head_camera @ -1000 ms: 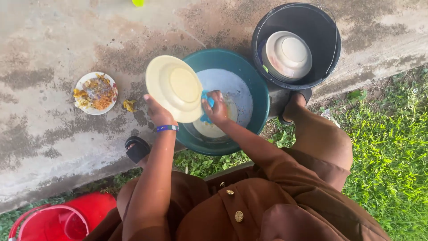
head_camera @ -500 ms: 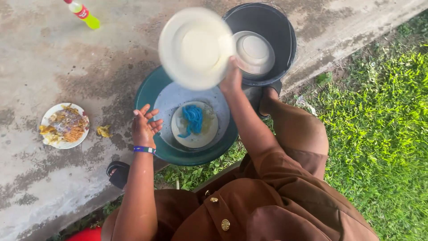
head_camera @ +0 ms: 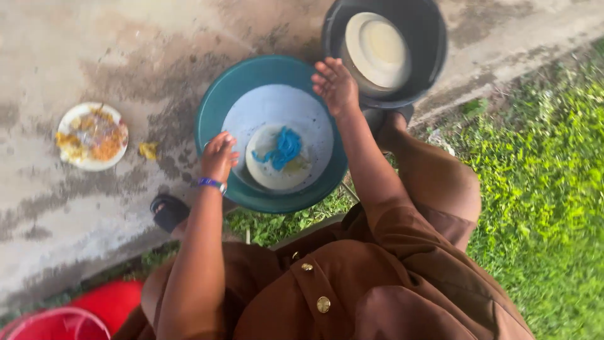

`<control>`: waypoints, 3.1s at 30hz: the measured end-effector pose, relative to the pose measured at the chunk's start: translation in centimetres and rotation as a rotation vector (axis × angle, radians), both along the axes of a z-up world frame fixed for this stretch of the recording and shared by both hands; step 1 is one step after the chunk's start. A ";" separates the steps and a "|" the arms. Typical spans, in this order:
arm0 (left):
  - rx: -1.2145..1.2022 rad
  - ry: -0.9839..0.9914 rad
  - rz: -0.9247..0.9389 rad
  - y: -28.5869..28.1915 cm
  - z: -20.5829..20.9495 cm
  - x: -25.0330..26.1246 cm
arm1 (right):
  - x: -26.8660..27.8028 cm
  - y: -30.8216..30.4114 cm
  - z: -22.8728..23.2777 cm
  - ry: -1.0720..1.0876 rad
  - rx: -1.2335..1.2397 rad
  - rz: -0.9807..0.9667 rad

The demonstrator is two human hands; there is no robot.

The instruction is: Washing plates and bowls in a basin with soapy water.

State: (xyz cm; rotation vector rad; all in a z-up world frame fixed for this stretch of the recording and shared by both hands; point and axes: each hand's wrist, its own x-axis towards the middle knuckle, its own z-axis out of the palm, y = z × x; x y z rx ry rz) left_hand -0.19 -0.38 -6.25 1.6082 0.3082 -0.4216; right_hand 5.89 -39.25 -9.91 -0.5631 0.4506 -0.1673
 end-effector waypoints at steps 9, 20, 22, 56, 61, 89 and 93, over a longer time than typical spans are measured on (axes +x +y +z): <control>0.888 0.048 -0.185 -1.3 -23.7 -0.5 | -4.9 6.8 -24.4 0.345 -1.654 0.871; 0.457 0.032 0.142 -3.9 -20.3 -3.4 | -9.8 11.6 -19.3 0.662 -1.453 0.776; 0.105 0.055 0.262 -4.9 -21.3 -3.3 | -9.7 12.9 -16.3 0.644 -1.486 0.724; 0.251 0.054 -0.450 -2.1 4.2 -1.7 | -3.6 19.3 8.4 -0.724 -1.305 0.160; 0.346 -0.502 -0.418 -4.6 11.1 -6.8 | -2.9 17.9 10.7 -0.665 -1.324 -0.043; -0.106 -0.247 -0.116 -1.4 8.6 -3.0 | -2.3 7.3 -4.7 0.255 -2.183 0.627; 0.085 -0.313 -0.124 -1.2 7.9 -2.2 | -14.4 7.4 -17.5 0.349 -2.549 1.271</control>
